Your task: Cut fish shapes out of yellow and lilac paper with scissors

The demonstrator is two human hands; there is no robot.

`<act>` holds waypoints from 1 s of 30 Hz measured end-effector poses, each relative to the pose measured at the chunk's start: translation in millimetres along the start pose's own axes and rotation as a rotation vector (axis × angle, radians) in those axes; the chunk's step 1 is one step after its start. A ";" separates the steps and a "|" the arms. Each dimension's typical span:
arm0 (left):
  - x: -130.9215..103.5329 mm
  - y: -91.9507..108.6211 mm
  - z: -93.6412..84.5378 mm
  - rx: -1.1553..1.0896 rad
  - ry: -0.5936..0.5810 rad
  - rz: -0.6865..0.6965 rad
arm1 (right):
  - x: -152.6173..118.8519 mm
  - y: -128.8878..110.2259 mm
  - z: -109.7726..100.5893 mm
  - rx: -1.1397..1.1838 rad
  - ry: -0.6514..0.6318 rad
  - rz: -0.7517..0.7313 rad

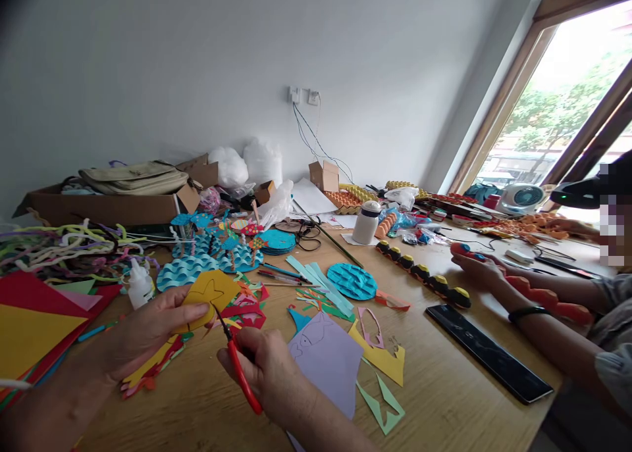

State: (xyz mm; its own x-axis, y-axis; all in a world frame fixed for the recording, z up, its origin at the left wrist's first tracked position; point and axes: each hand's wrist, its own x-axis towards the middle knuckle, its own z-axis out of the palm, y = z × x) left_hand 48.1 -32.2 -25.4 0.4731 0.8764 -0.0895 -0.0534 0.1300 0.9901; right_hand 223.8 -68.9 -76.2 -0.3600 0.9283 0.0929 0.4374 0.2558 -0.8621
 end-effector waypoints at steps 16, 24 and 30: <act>0.9 -4.5 -1.8 0.024 -0.010 -0.011 | -1.6 -5.8 -2.4 0.053 -0.036 -0.005; 0.4 -5.4 -1.1 -0.029 0.013 -0.037 | -1.7 -2.1 -2.8 0.018 -0.052 -0.034; 0.7 -6.4 -2.4 -0.096 -0.008 -0.051 | -1.9 -1.7 -2.8 0.001 -0.031 -0.047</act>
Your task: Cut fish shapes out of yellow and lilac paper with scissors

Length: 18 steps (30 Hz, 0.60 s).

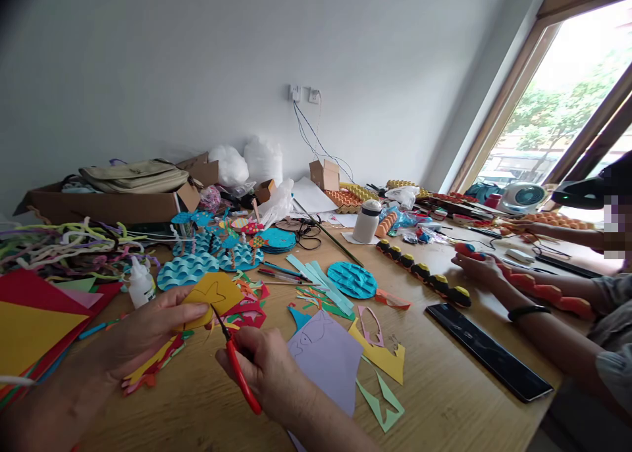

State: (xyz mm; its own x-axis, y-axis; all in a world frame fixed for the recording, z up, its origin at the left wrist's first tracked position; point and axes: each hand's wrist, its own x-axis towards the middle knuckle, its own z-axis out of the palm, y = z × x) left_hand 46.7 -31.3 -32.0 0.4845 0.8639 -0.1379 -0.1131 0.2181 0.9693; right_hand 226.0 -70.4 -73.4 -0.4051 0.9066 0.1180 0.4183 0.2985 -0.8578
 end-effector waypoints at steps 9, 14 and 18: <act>0.2 0.9 1.2 -0.041 -0.012 0.008 | 2.3 4.2 2.5 -0.041 0.001 0.000; 1.0 0.9 2.4 -0.068 -0.051 0.012 | 3.4 6.5 3.5 -0.027 0.018 -0.001; 0.1 1.6 3.8 -0.060 -0.053 0.031 | 2.9 9.3 3.9 0.001 0.020 0.004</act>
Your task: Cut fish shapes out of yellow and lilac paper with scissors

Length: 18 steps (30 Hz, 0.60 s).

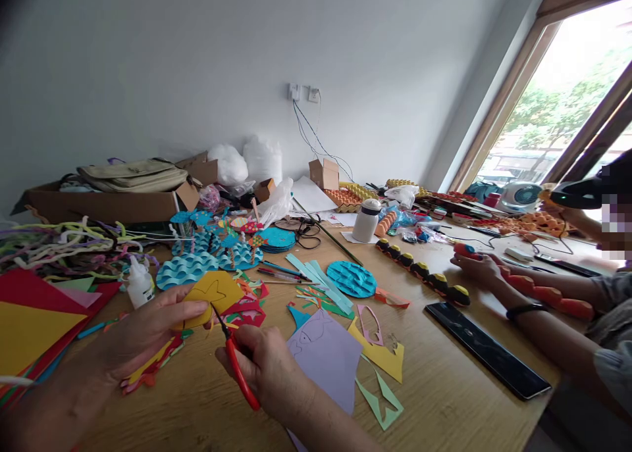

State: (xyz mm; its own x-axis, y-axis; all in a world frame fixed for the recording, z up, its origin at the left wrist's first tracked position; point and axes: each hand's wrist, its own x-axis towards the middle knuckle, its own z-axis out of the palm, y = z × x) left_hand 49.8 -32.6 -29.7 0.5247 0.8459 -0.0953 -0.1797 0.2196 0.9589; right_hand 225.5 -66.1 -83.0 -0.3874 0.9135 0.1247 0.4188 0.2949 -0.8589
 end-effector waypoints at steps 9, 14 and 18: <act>-0.3 1.1 -5.4 0.055 0.042 0.015 | 1.3 0.5 -0.6 -0.039 0.026 -0.005; 0.6 4.0 -0.8 0.015 0.116 0.026 | 1.9 -0.5 1.1 -0.012 0.026 0.006; 3.9 0.5 1.8 -0.024 0.137 0.045 | 1.6 -4.1 3.6 0.126 0.001 0.073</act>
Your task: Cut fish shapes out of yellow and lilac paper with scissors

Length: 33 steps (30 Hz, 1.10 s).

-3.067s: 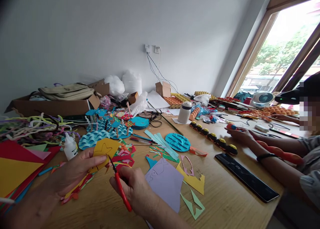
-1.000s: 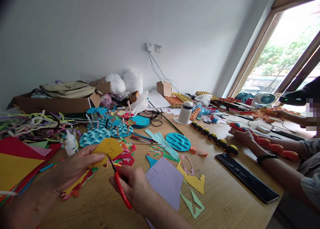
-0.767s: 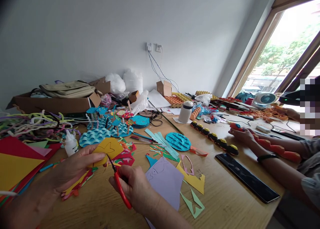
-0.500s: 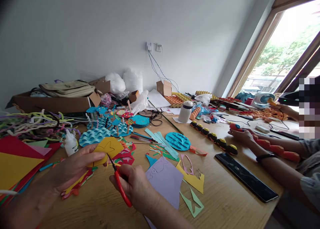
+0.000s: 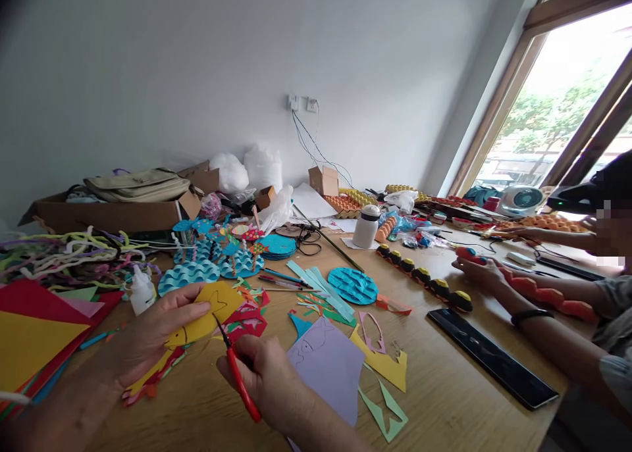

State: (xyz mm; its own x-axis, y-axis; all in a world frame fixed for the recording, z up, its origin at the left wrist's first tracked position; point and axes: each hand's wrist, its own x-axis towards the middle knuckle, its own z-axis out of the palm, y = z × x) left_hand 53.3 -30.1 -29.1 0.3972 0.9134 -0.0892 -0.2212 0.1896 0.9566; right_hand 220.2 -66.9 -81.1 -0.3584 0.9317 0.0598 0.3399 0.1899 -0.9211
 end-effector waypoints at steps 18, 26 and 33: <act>3.4 -17.0 14.5 -0.195 -0.013 -0.017 | 5.6 17.2 13.4 0.531 0.016 -0.018; 1.9 -17.0 12.3 -0.267 -0.004 -0.017 | 3.1 11.9 10.9 0.517 -0.018 -0.033; 2.3 -25.8 20.0 -0.218 0.036 0.056 | 4.9 12.8 13.5 0.479 0.031 0.021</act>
State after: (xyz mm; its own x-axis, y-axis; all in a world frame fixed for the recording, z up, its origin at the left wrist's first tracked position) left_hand 77.7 -40.1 -48.4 0.3479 0.9362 -0.0507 -0.4312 0.2078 0.8780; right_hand 211.1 -64.1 -97.8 -0.3268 0.9441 0.0439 -0.0949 0.0135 -0.9954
